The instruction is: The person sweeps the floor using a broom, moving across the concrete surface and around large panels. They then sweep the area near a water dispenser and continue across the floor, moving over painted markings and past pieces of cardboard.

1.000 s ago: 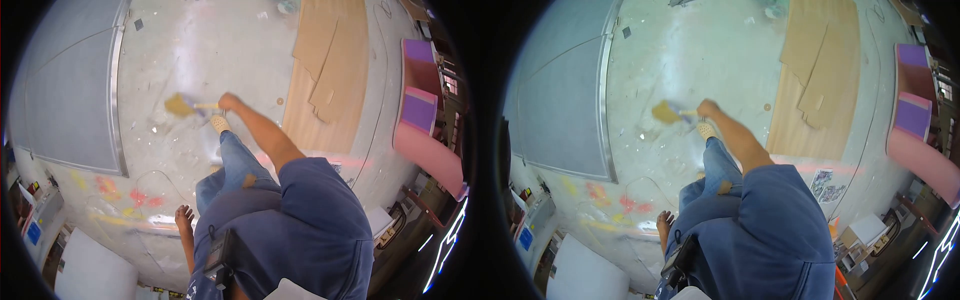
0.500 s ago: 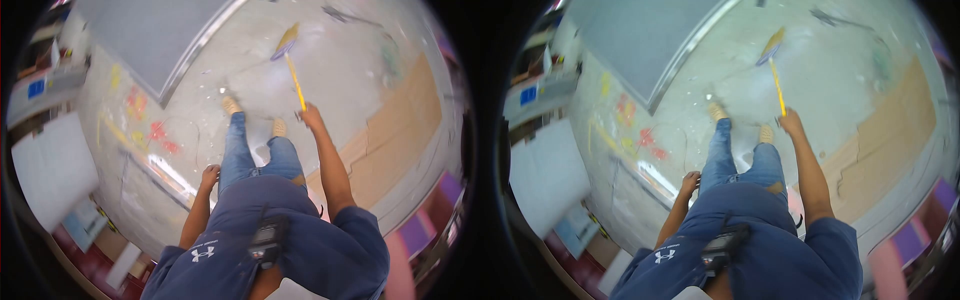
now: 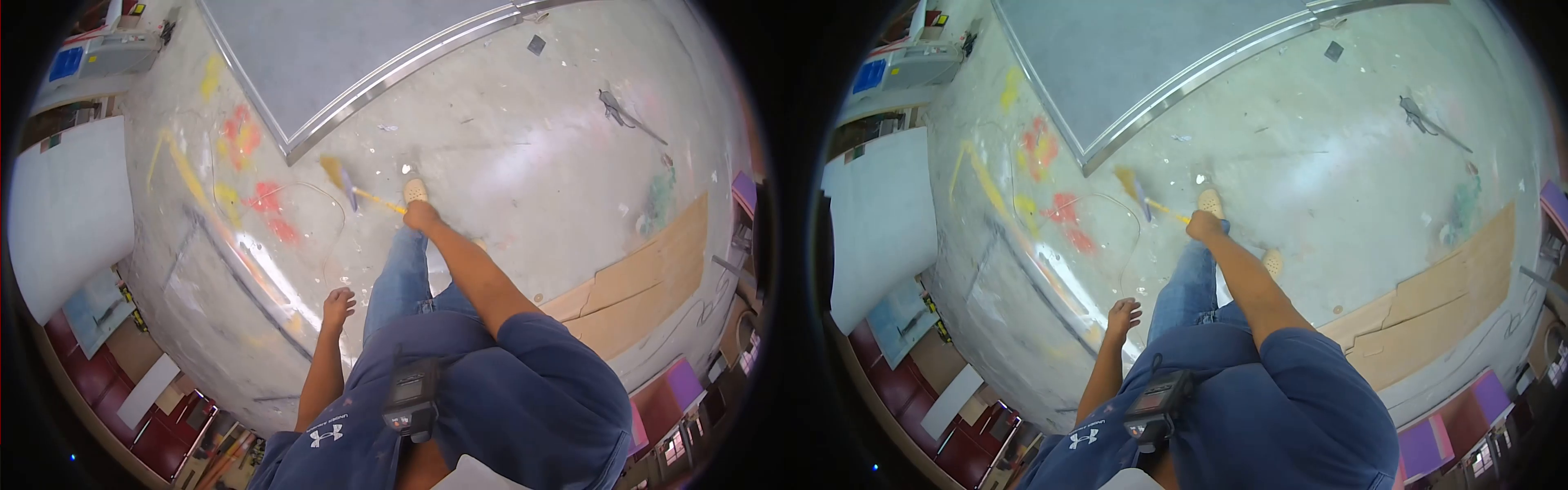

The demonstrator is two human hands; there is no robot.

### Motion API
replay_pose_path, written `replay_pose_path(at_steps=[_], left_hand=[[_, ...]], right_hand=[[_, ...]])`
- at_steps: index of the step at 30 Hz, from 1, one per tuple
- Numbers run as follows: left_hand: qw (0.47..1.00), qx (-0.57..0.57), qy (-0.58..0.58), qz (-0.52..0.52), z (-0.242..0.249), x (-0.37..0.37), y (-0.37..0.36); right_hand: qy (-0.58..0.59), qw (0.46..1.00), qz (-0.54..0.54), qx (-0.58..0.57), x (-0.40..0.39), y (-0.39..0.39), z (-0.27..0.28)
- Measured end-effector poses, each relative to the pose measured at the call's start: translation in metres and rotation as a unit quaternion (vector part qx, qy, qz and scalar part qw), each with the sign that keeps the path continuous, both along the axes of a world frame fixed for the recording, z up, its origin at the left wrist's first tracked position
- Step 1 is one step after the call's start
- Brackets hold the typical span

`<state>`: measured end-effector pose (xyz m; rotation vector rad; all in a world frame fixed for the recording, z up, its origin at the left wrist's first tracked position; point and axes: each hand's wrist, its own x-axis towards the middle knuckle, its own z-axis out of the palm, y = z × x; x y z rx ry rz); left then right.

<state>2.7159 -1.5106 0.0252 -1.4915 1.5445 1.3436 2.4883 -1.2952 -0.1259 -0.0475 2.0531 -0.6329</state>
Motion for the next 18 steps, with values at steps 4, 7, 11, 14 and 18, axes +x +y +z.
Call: replay_pose_path(at_steps=[4, 7, 11, 14, 18], left_hand=[[0.999, -0.008, -0.035, 0.04, -0.006, -0.007, -0.043], [0.998, 0.011, -0.067, 0.004, -0.021, -0.027, -0.056], [0.999, 0.039, -0.011, -0.01, -0.035, -0.082, -0.049], [0.998, 0.056, 0.028, -0.029, -0.032, -0.131, -0.03], [0.996, 0.06, 0.035, -0.064, -0.029, -0.166, -0.003]], right_hand=[[0.011, 0.996, -0.066, 0.055, -0.066, 0.053, -0.036], [0.133, 0.981, 0.126, 0.061, -0.088, 0.18, -0.106], [0.214, 0.947, 0.163, 0.176, -0.119, 0.313, -0.052], [0.191, 0.938, -0.171, 0.235, -0.133, 0.366, -0.032], [0.193, 0.933, -0.268, 0.141, -0.122, 0.36, 0.034]])
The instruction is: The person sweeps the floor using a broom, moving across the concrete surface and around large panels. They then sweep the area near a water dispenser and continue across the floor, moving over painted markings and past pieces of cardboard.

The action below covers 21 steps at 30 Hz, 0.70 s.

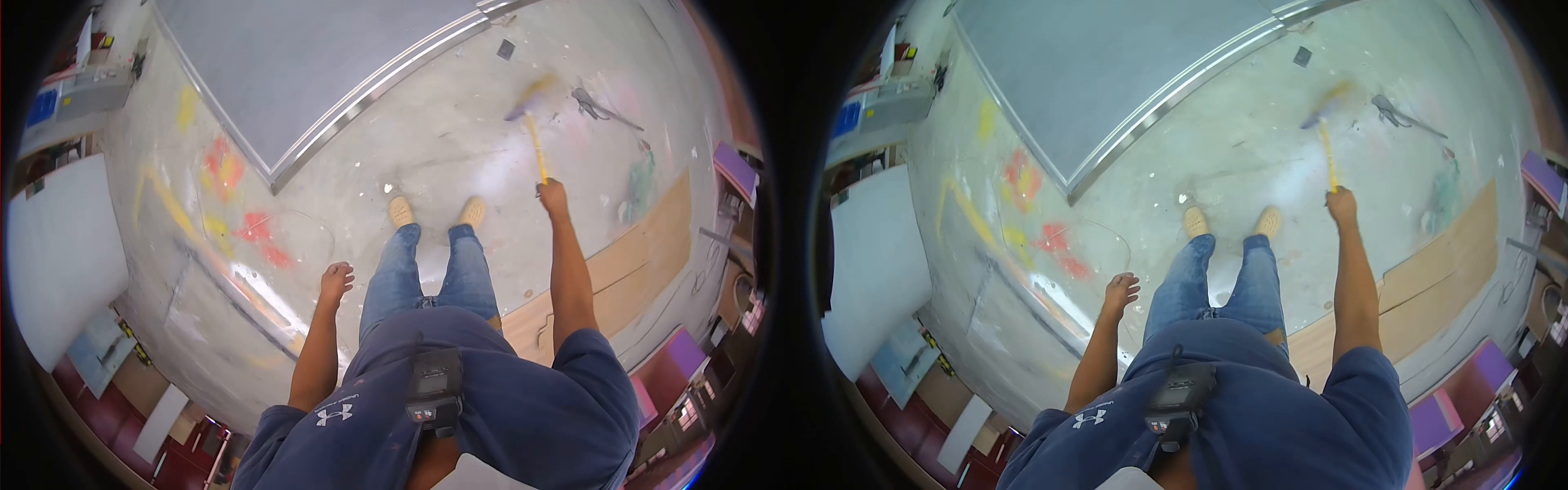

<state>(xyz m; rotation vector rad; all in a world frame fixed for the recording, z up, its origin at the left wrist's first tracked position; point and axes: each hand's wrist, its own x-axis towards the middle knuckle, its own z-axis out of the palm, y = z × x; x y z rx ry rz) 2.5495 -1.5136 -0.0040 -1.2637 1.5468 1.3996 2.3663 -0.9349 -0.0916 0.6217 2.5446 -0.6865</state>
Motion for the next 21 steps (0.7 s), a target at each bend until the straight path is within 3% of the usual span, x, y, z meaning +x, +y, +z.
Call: replay_pose_path(at_steps=[3, 4, 7, 9, 12, 14, 15, 17, 18, 19, 21], left_hand=[[0.999, -0.017, -0.025, -0.016, 0.005, -0.005, 0.025], [0.999, -0.023, -0.025, -0.019, 0.007, -0.004, 0.033], [0.998, -0.06, -0.035, 0.004, 0.022, 0.0, 0.068], [0.995, -0.082, -0.04, 0.028, 0.032, 0.004, 0.099], [0.994, -0.09, -0.056, 0.018, 0.049, 0.01, 0.146], [0.994, -0.08, -0.071, -0.026, 0.053, 0.008, 0.178], [0.994, -0.077, -0.07, -0.029, 0.051, 0.007, 0.191], [0.994, -0.066, -0.06, -0.057, 0.047, 0.0, 0.21], [0.994, -0.059, -0.053, -0.07, 0.042, -0.007, 0.217], [0.991, -0.073, -0.038, -0.103, 0.036, -0.013, 0.22], [0.993, -0.081, -0.024, -0.087, 0.042, -0.038, 0.236]], right_hand=[[0.042, 0.996, 0.043, -0.06, 0.027, -0.041, 0.035], [-0.068, 0.989, 0.011, -0.128, 0.026, -0.06, 0.056], [-0.102, 0.971, 0.07, -0.206, 0.05, -0.088, 0.014], [-0.102, 0.961, 0.189, -0.174, 0.05, -0.1, -0.03], [-0.191, 0.938, 0.256, -0.135, 0.027, -0.085, -0.075], [-0.14, 0.945, 0.29, -0.057, 0.012, -0.038, -0.083], [-0.159, 0.944, 0.266, -0.118, 0.009, 0.006, -0.125], [-0.167, 0.931, 0.31, -0.101, -0.003, 0.095, -0.147], [-0.194, 0.949, 0.221, -0.113, -0.01, 0.137, -0.15], [-0.072, 0.896, 0.437, -0.031, -0.018, 0.192, -0.125], [-0.1, 0.973, 0.195, -0.078, -0.022, 0.265, -0.111]])
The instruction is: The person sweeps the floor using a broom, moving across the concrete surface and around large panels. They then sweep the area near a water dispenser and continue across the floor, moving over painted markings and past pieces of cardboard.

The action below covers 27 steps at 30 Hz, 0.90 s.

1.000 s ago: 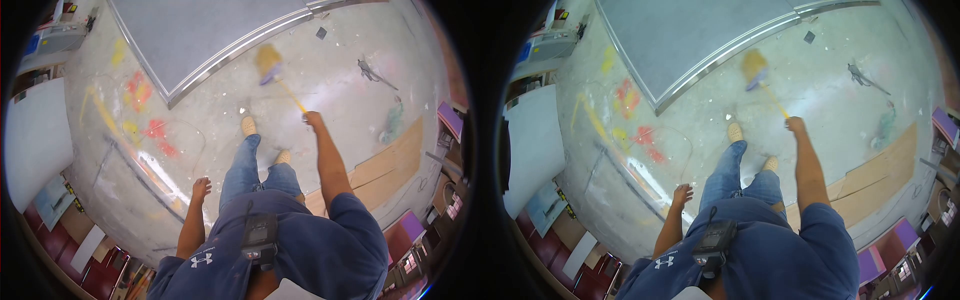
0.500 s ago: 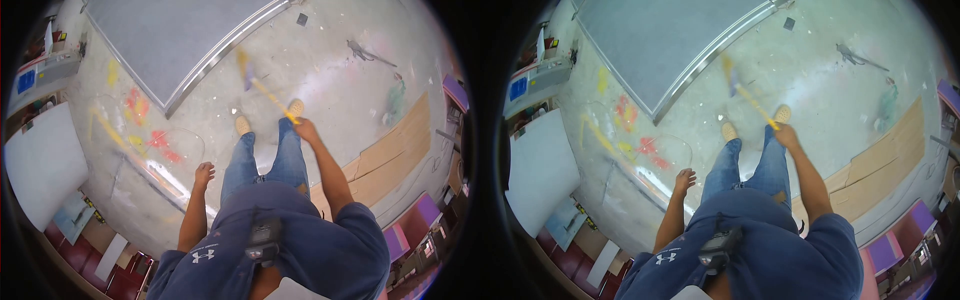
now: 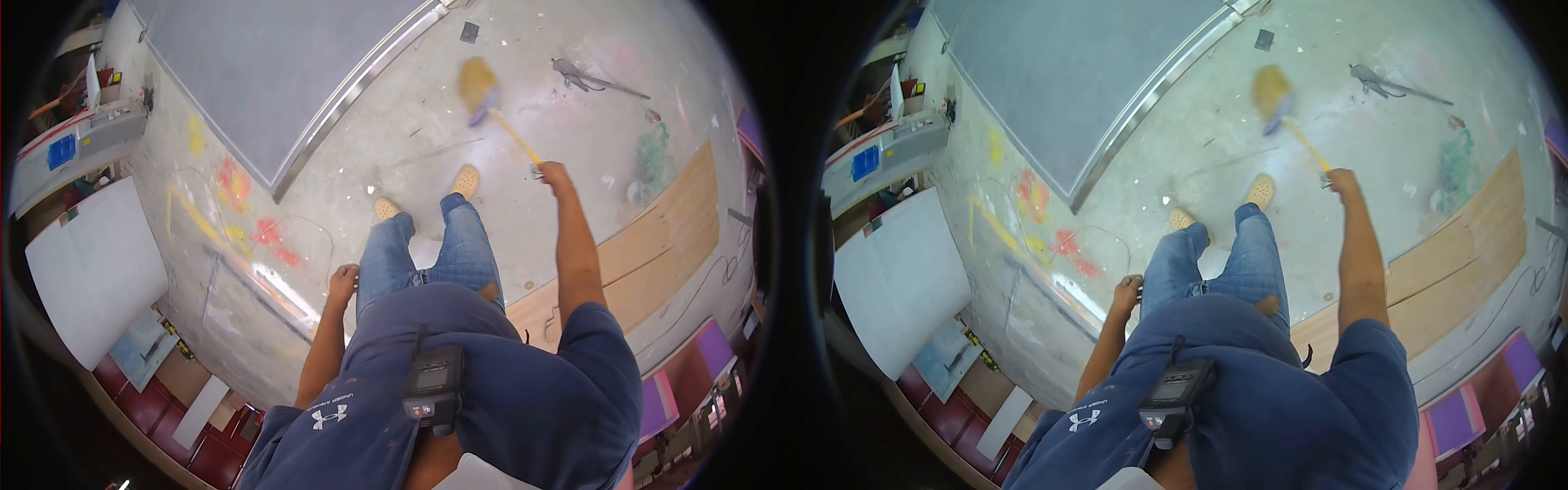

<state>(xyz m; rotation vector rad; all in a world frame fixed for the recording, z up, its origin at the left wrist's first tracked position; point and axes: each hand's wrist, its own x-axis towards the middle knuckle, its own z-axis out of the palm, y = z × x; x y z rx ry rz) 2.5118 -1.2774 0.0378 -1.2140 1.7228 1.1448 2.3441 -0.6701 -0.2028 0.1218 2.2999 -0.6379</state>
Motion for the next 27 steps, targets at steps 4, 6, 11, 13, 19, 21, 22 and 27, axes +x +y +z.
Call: replay_pose_path(at_steps=[4, 6, 11, 13, 19, 21, 22, 27], left_hand=[[0.999, 0.024, 0.014, 0.022, 0.002, -0.034, 0.026], [0.999, 0.039, 0.01, 0.027, -0.005, -0.046, 0.035], [0.998, 0.051, -0.023, -0.023, -0.034, -0.082, 0.056], [0.997, 0.049, -0.031, -0.041, -0.041, -0.111, 0.064], [0.998, 0.046, -0.008, -0.047, -0.042, -0.22, 0.067], [0.998, 0.037, 0.004, -0.047, -0.029, -0.254, 0.065], [0.999, 0.035, 0.008, -0.04, -0.023, -0.273, 0.065], [0.998, 0.036, -0.03, -0.045, -0.039, -0.333, 0.054]], right_hand=[[0.177, 0.975, 0.035, 0.129, -0.02, 0.062, 0.035], [0.07, 0.974, -0.213, 0.039, -0.042, 0.036, 0.106], [0.095, 0.949, -0.283, -0.1, -0.059, -0.061, 0.141], [-0.009, 0.952, -0.255, -0.17, -0.085, -0.112, 0.147], [-0.012, 0.995, -0.017, -0.101, -0.175, -0.246, 0.066], [-0.062, 0.995, -0.02, -0.076, -0.206, -0.247, 0.055], [-0.087, 0.994, -0.023, -0.063, -0.225, -0.246, 0.049], [-0.001, 0.99, -0.088, -0.115, -0.254, -0.108, -0.013]])
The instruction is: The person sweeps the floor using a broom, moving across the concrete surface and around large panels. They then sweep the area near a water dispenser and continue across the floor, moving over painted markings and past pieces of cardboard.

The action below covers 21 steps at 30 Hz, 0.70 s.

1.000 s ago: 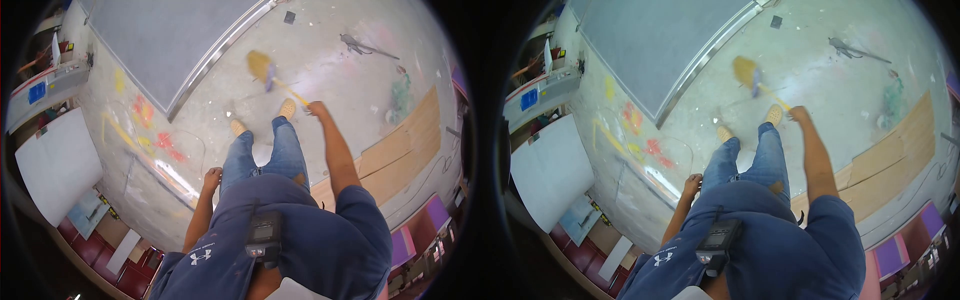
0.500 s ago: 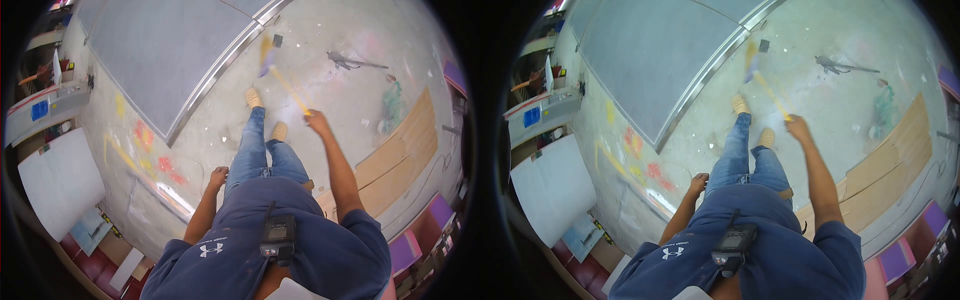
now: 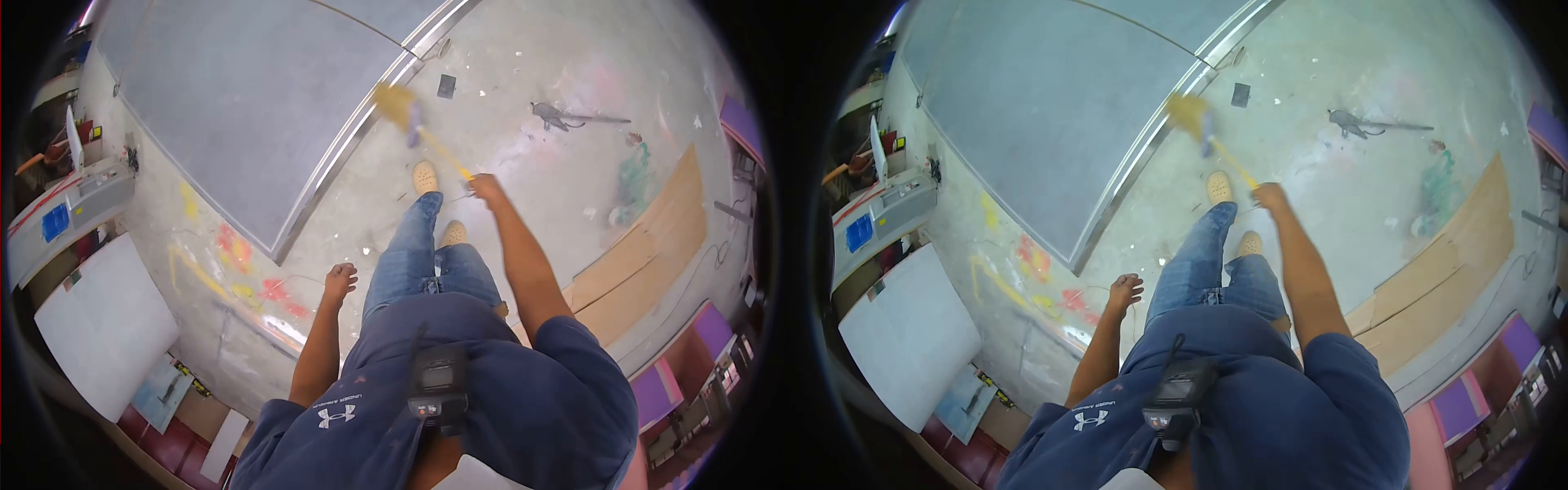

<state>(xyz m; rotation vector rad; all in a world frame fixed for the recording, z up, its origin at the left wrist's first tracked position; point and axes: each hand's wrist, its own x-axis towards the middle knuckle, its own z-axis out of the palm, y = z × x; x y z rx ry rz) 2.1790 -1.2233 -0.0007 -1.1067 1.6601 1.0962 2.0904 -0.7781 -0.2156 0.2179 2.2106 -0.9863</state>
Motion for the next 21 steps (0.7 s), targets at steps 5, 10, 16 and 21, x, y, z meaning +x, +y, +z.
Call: replay_pose_path(at_steps=[5, 10, 16, 21], left_hand=[[0.999, 0.03, 0.012, -0.014, -0.014, -0.068, 0.017], [0.998, 0.05, 0.024, -0.025, -0.012, -0.114, 0.045], [0.998, 0.036, 0.017, -0.04, -0.004, -0.132, 0.063], [0.999, -0.013, 0.034, -0.011, 0.02, -0.13, 0.067]], right_hand=[[-0.048, 0.95, -0.309, 0.012, -0.027, 0.135, 0.081], [-0.118, 0.935, -0.335, -0.005, -0.042, 0.107, 0.182], [-0.103, 0.95, -0.272, -0.117, -0.065, 0.025, 0.147], [-0.174, 0.874, -0.423, -0.167, -0.149, 0.039, 0.071]])
